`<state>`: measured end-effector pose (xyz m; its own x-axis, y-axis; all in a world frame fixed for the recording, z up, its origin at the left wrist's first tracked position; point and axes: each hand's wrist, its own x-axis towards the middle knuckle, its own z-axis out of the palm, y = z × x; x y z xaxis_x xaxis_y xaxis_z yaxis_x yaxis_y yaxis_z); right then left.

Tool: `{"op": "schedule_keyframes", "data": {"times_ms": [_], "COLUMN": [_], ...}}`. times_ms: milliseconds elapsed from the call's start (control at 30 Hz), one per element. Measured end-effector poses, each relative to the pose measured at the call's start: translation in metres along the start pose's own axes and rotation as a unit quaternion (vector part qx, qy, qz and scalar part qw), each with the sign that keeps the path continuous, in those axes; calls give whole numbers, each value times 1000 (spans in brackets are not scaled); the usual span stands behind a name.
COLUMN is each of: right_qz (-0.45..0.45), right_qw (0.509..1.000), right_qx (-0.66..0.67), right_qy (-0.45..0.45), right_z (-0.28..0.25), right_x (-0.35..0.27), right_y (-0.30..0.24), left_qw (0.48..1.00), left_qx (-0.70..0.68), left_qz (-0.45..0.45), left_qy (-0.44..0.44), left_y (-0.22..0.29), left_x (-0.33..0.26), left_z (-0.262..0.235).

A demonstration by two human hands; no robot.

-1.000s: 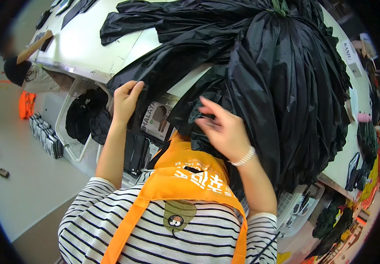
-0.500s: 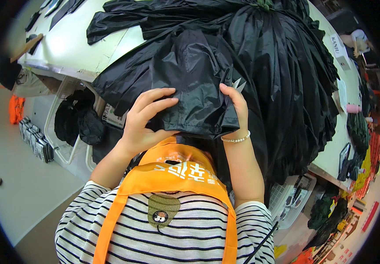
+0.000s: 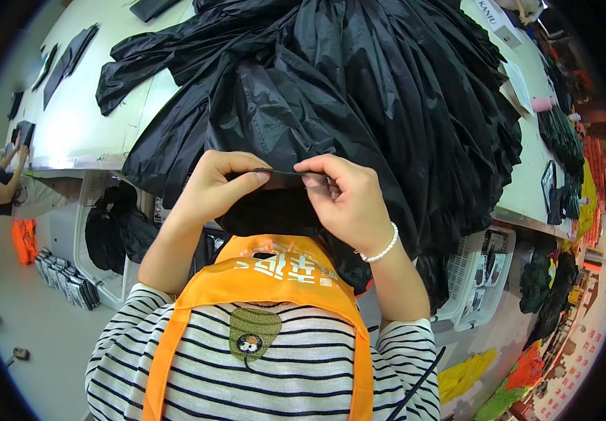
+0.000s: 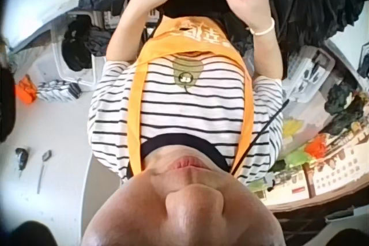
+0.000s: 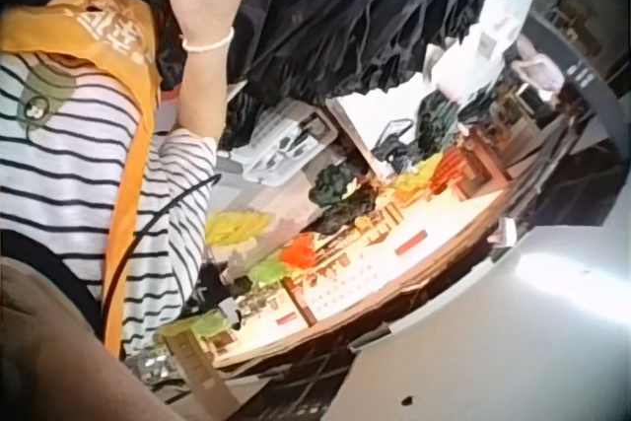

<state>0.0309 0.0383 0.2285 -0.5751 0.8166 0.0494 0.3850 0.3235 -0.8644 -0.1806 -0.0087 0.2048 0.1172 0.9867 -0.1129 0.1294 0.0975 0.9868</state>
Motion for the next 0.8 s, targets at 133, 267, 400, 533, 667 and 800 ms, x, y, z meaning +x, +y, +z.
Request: {"op": "schedule_keyframes", "data": {"times_ms": [133,267,400,533,667,800], "right_qz": [87,105,79,35,30,-59], "right_qw": [980,975,982,987,992,984], "right_qx": [174,196,165,100,66,-13], "right_qy": [-32,-10,47,122,108,166], "right_z": [-5,-12,-18,-25,-16,-7], "right_x": [2,9,9,-1,-11,4], "right_y": [15,20,34,24,8,-4], "left_qw": [947,934,928,894,863,973], "left_qx": [-269,-312,-333,-424,-485,-225], "left_qz": [-140,-161,-166,-134,-88,14], "left_qy": [-106,-58,-29,47,108,41], "left_y": [-16,-20,-15,-14,-12,-16], "left_x": [9,18,21,22,26,19], "left_z": [-11,-6,-8,-10,-10,-13]}}
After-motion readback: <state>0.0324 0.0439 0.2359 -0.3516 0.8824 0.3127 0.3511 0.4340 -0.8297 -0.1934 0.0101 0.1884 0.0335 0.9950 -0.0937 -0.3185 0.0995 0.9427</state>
